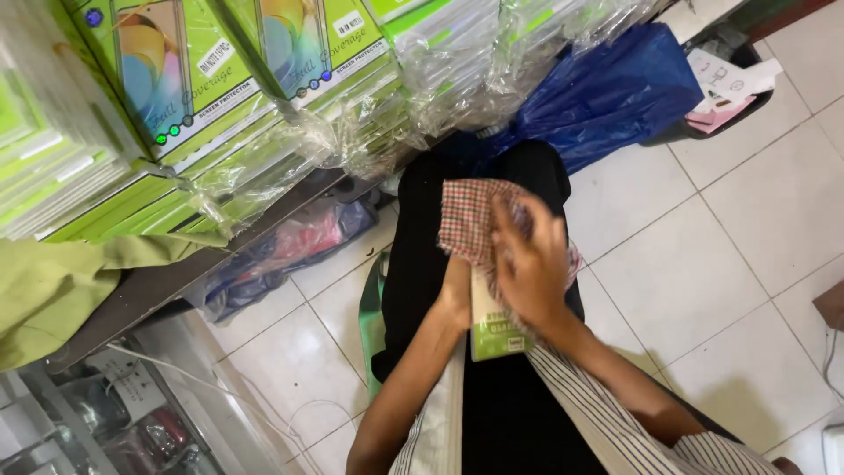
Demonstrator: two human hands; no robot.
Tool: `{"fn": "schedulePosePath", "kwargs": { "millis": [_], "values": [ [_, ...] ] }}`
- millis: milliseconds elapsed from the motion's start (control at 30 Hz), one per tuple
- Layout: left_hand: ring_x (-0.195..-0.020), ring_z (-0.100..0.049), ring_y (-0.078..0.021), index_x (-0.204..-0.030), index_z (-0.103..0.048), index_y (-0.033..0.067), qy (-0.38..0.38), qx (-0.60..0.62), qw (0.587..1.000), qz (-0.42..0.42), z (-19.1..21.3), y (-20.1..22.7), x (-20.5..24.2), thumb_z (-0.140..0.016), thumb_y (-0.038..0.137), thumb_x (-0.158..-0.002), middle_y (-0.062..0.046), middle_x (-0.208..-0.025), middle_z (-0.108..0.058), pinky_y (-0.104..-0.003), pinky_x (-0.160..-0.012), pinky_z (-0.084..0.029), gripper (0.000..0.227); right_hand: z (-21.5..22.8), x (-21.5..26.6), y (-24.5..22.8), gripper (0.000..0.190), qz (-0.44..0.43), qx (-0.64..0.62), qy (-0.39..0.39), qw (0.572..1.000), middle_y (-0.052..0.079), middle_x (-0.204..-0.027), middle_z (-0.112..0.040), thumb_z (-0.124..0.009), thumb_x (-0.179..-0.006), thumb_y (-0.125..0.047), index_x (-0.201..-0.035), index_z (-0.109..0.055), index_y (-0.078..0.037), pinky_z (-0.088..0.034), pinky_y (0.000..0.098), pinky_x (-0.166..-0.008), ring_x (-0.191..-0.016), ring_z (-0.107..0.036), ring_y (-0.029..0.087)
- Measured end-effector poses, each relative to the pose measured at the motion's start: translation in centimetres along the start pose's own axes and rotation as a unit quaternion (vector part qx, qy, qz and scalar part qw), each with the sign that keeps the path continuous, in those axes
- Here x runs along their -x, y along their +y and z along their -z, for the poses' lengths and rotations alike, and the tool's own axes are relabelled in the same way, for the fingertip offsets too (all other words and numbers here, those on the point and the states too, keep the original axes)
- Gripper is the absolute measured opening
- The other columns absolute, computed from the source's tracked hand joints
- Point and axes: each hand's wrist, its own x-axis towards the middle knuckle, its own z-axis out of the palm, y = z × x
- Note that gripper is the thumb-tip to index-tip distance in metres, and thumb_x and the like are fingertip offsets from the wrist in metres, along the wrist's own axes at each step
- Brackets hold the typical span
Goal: Wiping down and organizing stacks of screen protector packages in a stockroom.
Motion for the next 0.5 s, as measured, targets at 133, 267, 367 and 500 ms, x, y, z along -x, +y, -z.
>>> {"fn": "schedulePosePath", "kwargs": {
  "millis": [133, 267, 367, 500],
  "values": [
    [-0.119, -0.065, -0.0328, -0.150, -0.052, -0.0024, -0.165, -0.013, 0.985, -0.044, -1.6, 3.0, -0.9, -0.035, 0.055, -0.119, -0.022, -0.140, -0.060, -0.046, -0.104, -0.052, 0.067, 0.8, 0.4, -1.4, 0.035, 0.069, -0.032, 0.010, 0.997, 0.019, -0.133, -0.057, -0.074, -0.080, -0.018, -0.115, -0.069, -0.014, -0.047, 0.0483, -0.092, -0.109, -0.058, 0.037],
    [-0.118, -0.064, -0.0328, -0.149, -0.053, -0.0009, -0.156, 0.014, 0.988, -0.006, -3.1, 1.4, 0.2, -0.038, 0.062, -0.116, -0.020, -0.135, -0.063, -0.046, -0.103, -0.052, 0.073, 1.6, -3.1, 0.1, 0.045, 0.052, -0.013, 0.044, 0.998, 0.015, -0.116, -0.062, -0.073, -0.085, -0.012, -0.130, -0.070, -0.014, -0.046, 0.0484, -0.085, -0.102, -0.058, 0.034],
    [-0.120, -0.066, -0.0267, -0.151, -0.052, 0.0060, -0.039, 0.021, 0.999, 0.017, -5.2, 2.2, 1.1, -0.043, 0.060, -0.107, -0.013, -0.138, -0.065, -0.042, -0.105, -0.053, 0.071, 2.0, -1.9, -0.9, 0.053, 0.031, 0.010, 0.065, 0.997, 0.012, -0.102, -0.063, -0.069, -0.086, -0.004, -0.139, -0.068, -0.008, -0.044, 0.0465, -0.078, -0.092, -0.057, 0.030],
    [-0.116, -0.065, -0.0342, -0.148, -0.049, -0.0055, -0.226, 0.071, 0.971, -0.020, -4.8, 5.3, -0.2, -0.042, 0.073, -0.107, -0.026, -0.132, -0.063, -0.044, -0.102, -0.053, 0.089, 3.4, 0.3, -4.2, 0.055, 0.142, -0.049, 0.018, 0.988, 0.009, -0.087, -0.063, -0.069, -0.076, -0.003, -0.130, -0.072, -0.006, -0.043, 0.0403, -0.068, -0.076, -0.059, 0.024]
  ]
}}
